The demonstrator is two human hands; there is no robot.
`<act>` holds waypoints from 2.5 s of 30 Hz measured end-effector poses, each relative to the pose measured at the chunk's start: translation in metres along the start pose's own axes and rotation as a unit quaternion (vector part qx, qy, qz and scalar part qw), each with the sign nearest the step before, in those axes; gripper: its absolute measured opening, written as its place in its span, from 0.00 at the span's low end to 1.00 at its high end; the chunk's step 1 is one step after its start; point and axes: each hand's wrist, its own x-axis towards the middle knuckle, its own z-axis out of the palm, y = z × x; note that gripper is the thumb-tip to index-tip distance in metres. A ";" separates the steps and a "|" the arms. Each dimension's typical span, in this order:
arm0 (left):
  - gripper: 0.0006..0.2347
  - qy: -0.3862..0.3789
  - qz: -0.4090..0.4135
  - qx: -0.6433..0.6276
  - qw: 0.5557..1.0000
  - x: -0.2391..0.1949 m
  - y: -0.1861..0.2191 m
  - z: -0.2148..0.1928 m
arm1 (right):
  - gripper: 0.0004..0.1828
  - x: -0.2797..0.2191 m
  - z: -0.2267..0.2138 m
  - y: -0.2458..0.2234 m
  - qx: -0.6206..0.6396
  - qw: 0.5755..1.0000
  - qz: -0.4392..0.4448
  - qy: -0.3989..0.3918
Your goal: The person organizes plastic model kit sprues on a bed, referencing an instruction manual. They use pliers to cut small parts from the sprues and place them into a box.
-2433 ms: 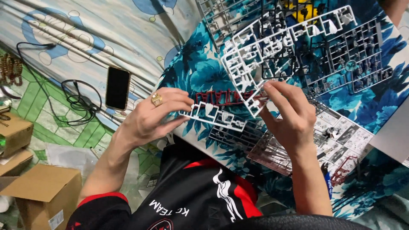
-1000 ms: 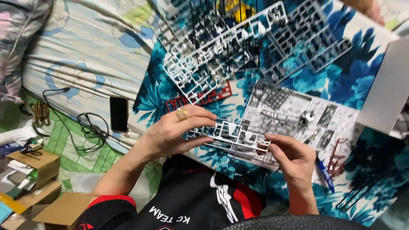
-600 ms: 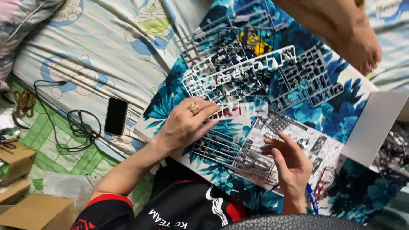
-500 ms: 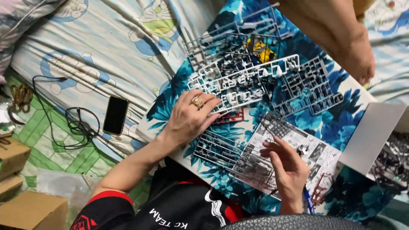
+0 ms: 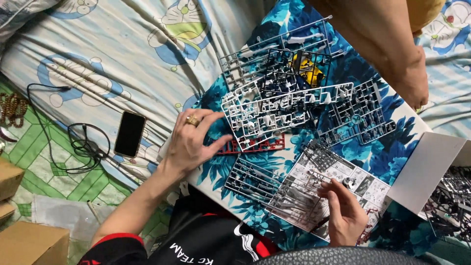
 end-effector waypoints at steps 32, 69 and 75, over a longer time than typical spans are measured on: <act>0.21 -0.176 0.016 0.044 0.983 -0.029 0.019 -0.006 | 0.12 0.020 -0.027 0.016 -0.205 0.949 -0.240 0.008; 0.16 0.002 0.061 0.045 0.997 0.032 0.027 0.022 | 0.16 0.073 -0.009 0.065 -0.248 0.926 -0.283 -0.014; 0.16 0.019 0.052 0.055 0.997 0.028 0.026 0.023 | 0.10 0.070 -0.017 0.008 -0.072 0.982 -0.166 -0.055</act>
